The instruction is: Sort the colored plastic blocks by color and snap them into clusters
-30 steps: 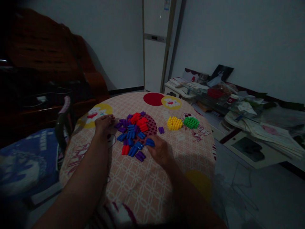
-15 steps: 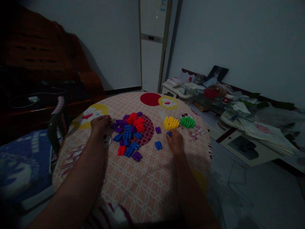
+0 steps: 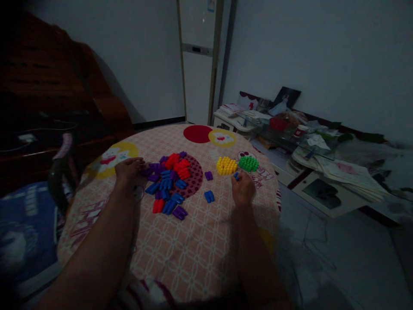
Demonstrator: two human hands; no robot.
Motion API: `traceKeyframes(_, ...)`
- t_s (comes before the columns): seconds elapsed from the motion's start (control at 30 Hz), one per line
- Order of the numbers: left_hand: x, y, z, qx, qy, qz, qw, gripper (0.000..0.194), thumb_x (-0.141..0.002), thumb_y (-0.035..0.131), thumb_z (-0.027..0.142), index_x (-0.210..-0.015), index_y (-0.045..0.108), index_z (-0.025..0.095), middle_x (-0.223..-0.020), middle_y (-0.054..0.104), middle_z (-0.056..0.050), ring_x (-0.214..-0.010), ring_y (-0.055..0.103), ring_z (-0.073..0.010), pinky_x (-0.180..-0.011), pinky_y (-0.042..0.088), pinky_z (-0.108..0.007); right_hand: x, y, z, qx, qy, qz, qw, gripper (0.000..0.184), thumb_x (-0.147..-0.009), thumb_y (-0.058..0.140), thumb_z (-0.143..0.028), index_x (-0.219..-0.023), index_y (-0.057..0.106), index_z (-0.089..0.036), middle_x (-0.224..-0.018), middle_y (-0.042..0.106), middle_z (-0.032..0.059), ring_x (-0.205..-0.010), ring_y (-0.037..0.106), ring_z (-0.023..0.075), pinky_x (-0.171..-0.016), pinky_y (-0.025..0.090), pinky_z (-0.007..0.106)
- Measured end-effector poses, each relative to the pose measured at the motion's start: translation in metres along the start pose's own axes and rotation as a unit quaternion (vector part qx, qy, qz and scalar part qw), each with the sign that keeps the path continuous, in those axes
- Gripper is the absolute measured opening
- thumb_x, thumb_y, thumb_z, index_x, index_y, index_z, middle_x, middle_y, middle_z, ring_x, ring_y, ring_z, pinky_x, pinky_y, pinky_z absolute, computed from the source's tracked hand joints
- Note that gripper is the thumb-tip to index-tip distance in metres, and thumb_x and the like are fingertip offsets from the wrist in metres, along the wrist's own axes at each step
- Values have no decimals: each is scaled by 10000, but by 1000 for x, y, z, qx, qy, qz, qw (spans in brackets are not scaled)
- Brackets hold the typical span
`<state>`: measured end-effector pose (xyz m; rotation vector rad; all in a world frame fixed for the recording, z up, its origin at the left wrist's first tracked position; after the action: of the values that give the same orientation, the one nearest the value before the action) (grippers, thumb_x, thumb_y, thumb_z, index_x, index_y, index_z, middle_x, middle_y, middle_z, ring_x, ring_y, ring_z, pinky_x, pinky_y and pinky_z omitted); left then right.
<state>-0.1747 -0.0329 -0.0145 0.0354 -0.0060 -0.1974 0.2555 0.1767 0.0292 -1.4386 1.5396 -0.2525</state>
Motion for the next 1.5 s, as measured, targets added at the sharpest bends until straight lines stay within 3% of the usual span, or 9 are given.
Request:
traceKeyframes(0.1, 1, 1, 0, 24, -20, -11, 999, 142, -622, 579, 109, -725, 668, 149, -687, 660, -19, -543, 599, -111, -559, 511, -223, -15, -25, 37, 57, 72, 97, 991, 101, -823, 593, -305, -818, 615, -207, -862, 700, 110, -814, 629, 245, -759, 447, 341)
traceKeyframes(0.23, 0, 1, -2, 40, -15, -12, 999, 129, -641, 585, 93, -726, 662, 152, -692, 657, -21, -565, 598, -119, -592, 523, -239, -24, -26, 73, 103, 125, 90, 983, 78, -771, 612, -263, -779, 640, -191, -804, 695, 132, -787, 632, 266, -731, 453, 355)
traceKeyframes(0.5, 1, 0, -2, 34, -10, -22, 999, 119, -661, 606, 105, -749, 665, 159, -722, 668, -25, -617, 623, -123, -605, 528, -237, -23, -23, 79, 127, 178, 86, 972, 167, -770, 605, -215, -849, 725, -128, -888, 734, 195, -820, 679, 289, -684, 442, 337)
traceKeyframes(0.7, 6, -1, 5, 46, -6, -11, 999, 126, -623, 605, 135, -737, 656, 150, -702, 663, -25, -554, 612, -114, -543, 522, -221, -20, -27, 87, 40, 182, 128, 974, 246, -829, 601, -370, -742, 698, -162, -809, 737, 166, -770, 657, 283, -702, 440, 353)
traceKeyframes(0.93, 21, 15, 33, -86, 103, -58, 989, 286, -670, 594, 255, -886, 739, 138, -790, 725, -54, -656, 668, -153, -594, 521, -235, -19, -21, 101, -27, 168, 182, 969, 119, -700, 555, -176, -735, 668, -184, -781, 706, 100, -748, 618, 251, -751, 453, 362)
traceKeyframes(1.03, 34, 28, 50, -168, 175, -116, 963, 336, -702, 599, 315, -943, 762, 147, -820, 752, -57, -736, 694, -180, -664, 538, -256, -17, -25, 101, -37, 171, 220, 960, 250, -678, 591, -158, -914, 673, -177, -837, 691, 74, -775, 612, 238, -779, 460, 356)
traceKeyframes(1.13, 49, 42, 61, -238, 229, -190, 925, 327, -721, 601, 333, -933, 776, 156, -846, 774, -60, -796, 705, -202, -722, 536, -270, -18, -24, 95, -11, 166, 197, 966, 460, -692, 602, -139, -1150, 637, -159, -912, 690, 85, -828, 620, 246, -794, 449, 359)
traceKeyframes(1.3, 66, 61, 54, -365, 257, -363, 818, 272, -676, 653, 349, -860, 792, 205, -856, 788, -44, -808, 706, -241, -756, 528, -307, -22, -12, 87, 45, 125, 104, 986, 288, -719, 529, -106, -955, 693, -131, -917, 689, 138, -893, 616, 270, -833, 437, 376)
traceKeyframes(1.5, 61, 62, 46, -413, 265, -396, 776, 335, -640, 668, 391, -899, 798, 222, -966, 790, -59, -839, 706, -262, -755, 530, -321, -22, -12, 90, 23, 119, 126, 985, 310, -692, 515, -98, -936, 705, -129, -903, 689, 141, -899, 618, 271, -845, 448, 380)
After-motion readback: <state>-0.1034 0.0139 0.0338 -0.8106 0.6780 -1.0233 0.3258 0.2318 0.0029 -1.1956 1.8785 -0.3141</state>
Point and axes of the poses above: each hand's wrist, its own x-axis away from the middle knuckle, its own y-axis out of the palm, z = x × y, the point moved 6 cm from there along -x, towards the middle knuckle
